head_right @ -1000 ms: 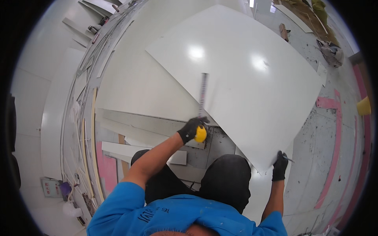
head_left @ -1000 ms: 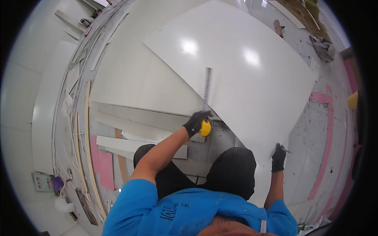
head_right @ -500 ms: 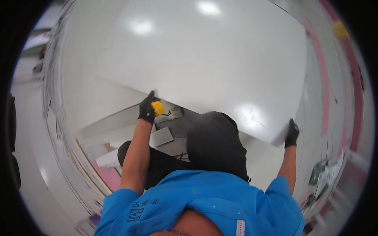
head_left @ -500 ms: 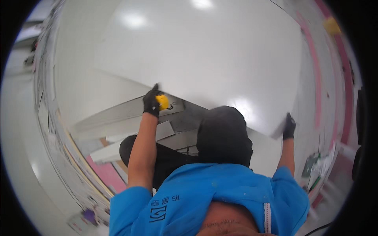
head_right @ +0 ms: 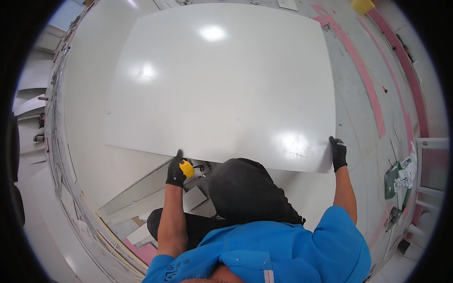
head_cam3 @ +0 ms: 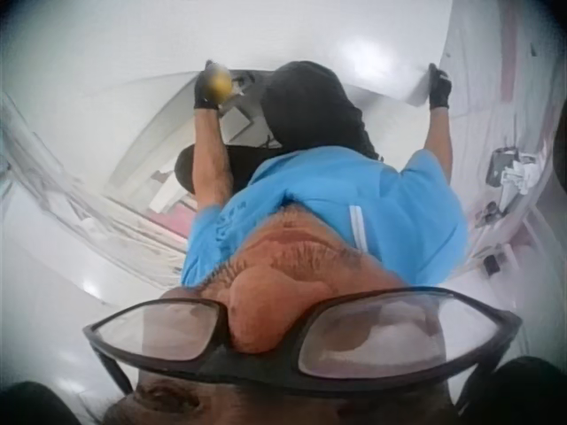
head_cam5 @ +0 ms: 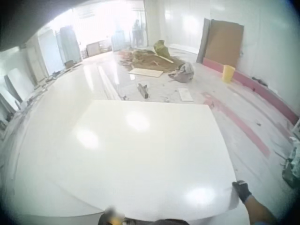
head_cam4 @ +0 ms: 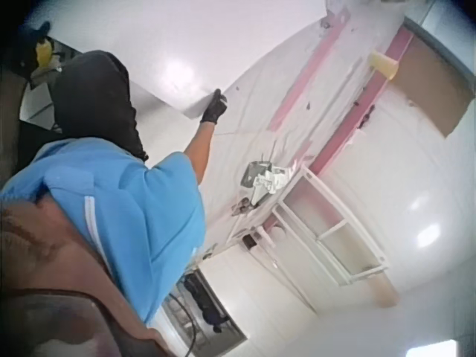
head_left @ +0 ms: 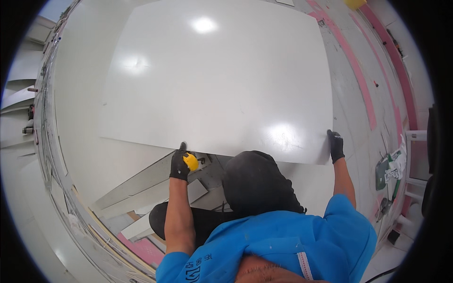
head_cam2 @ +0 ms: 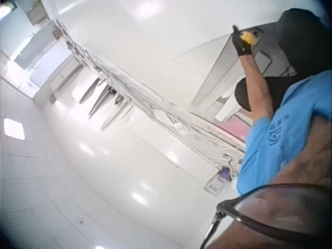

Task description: The person measures and marks a large white panel using a tape measure and pencil, then uses a utility knife to cut along the marked line. The person flips the panel and uses a sanding block to smooth the cut edge repeatedly.

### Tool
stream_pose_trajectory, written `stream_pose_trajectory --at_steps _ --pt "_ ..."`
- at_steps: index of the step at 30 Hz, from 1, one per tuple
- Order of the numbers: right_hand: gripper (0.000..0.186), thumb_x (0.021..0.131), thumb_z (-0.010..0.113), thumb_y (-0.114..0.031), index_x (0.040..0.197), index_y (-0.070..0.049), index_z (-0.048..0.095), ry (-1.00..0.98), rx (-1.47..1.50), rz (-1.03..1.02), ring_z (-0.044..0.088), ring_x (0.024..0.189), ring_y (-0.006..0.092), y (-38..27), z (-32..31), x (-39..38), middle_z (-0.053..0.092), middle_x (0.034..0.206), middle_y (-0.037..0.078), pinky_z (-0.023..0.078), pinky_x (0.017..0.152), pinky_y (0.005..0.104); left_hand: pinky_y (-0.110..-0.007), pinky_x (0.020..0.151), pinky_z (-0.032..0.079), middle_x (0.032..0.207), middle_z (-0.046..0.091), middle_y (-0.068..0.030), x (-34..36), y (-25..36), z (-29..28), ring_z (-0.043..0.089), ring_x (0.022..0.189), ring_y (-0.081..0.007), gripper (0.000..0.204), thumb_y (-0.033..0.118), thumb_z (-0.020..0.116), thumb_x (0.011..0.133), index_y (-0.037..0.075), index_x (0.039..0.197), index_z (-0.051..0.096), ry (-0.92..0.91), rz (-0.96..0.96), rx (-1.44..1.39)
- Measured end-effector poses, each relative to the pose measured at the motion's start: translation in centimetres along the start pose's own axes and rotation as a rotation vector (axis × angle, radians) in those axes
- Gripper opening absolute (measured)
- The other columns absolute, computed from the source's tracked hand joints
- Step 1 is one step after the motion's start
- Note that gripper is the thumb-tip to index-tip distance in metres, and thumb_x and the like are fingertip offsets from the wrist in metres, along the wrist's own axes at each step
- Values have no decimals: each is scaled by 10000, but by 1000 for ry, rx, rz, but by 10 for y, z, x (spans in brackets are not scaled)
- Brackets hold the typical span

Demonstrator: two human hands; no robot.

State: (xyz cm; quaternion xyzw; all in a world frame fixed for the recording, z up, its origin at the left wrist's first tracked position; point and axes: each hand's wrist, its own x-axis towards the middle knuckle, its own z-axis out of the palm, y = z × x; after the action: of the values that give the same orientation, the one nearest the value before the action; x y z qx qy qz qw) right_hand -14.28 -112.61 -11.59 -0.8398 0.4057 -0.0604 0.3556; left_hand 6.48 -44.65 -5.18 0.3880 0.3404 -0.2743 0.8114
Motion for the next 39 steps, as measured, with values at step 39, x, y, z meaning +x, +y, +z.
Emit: stream_pose_trajectory --at_steps 39 --pt "356 946 625 -339 1013 7 675 -419 11 -429 524 741 85 -234 -44 105 626 793 29 441 712 275 -367 475 519 723 672 -108 -100 28 -9 621 549 -238 319 384 579 961 73 955 647 85 314 23"
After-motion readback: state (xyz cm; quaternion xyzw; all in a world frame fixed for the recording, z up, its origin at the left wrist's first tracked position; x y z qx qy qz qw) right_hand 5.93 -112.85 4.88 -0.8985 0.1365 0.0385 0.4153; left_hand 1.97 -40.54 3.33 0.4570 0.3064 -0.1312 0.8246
